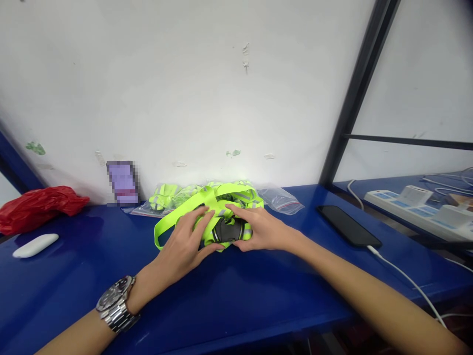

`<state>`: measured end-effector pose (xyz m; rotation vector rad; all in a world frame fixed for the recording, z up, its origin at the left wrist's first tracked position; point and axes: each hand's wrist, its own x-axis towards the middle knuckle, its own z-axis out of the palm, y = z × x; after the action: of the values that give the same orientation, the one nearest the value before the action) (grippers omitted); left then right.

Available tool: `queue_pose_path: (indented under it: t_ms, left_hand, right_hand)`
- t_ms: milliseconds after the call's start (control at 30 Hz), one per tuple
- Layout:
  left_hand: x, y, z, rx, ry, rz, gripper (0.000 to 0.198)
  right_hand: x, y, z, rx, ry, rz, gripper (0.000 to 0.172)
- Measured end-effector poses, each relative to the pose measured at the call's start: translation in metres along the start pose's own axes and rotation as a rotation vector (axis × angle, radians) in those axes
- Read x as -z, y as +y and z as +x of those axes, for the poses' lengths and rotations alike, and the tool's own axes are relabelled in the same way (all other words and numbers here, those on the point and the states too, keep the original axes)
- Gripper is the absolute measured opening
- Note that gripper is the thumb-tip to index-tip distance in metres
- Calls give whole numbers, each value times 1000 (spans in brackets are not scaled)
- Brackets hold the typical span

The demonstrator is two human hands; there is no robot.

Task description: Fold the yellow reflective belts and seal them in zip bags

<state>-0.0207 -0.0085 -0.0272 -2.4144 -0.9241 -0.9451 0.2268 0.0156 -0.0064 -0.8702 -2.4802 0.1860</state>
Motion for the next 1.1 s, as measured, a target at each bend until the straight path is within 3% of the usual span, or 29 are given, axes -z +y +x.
queue_pose_path:
  t_ms: [67, 133, 233, 333, 467, 567, 833, 900, 1000, 1100]
  left_hand:
    - [3, 8, 3, -94, 149, 59, 51]
    - [4, 19, 6, -263, 161, 37, 32]
    - [0, 34, 9, -492, -48, -14, 19]
    - [-8, 38, 11, -515, -219, 20, 24]
    - [-15, 26, 10, -301, -345, 133, 28]
    - [-18, 18, 8, -97, -356, 215, 30]
    - [-13, 23, 15, 176, -111, 201, 29]
    - [-6, 21, 19, 240, -92, 92, 35]
    - [5, 15, 25, 362, -145, -261, 40]
    - [7, 12, 28, 632, -144, -710, 34]
  right_hand:
    - [1, -1, 2, -58, 51, 94, 80]
    - [-1, -1, 3, -98, 107, 200, 78]
    - [-6, -2, 3, -161, 145, 376, 80]
    - [-7, -3, 3, -156, 179, 432, 80]
    - [0, -3, 2, -137, 238, 384, 73]
    - [6, -6, 2, -167, 220, 283, 57]
    - [16, -12, 2, -159, 232, 267, 42]
    - [18, -10, 1, -132, 223, 265, 37]
    - [19, -7, 0, -80, 194, 265, 30]
    - [14, -7, 1, -83, 235, 301, 34]
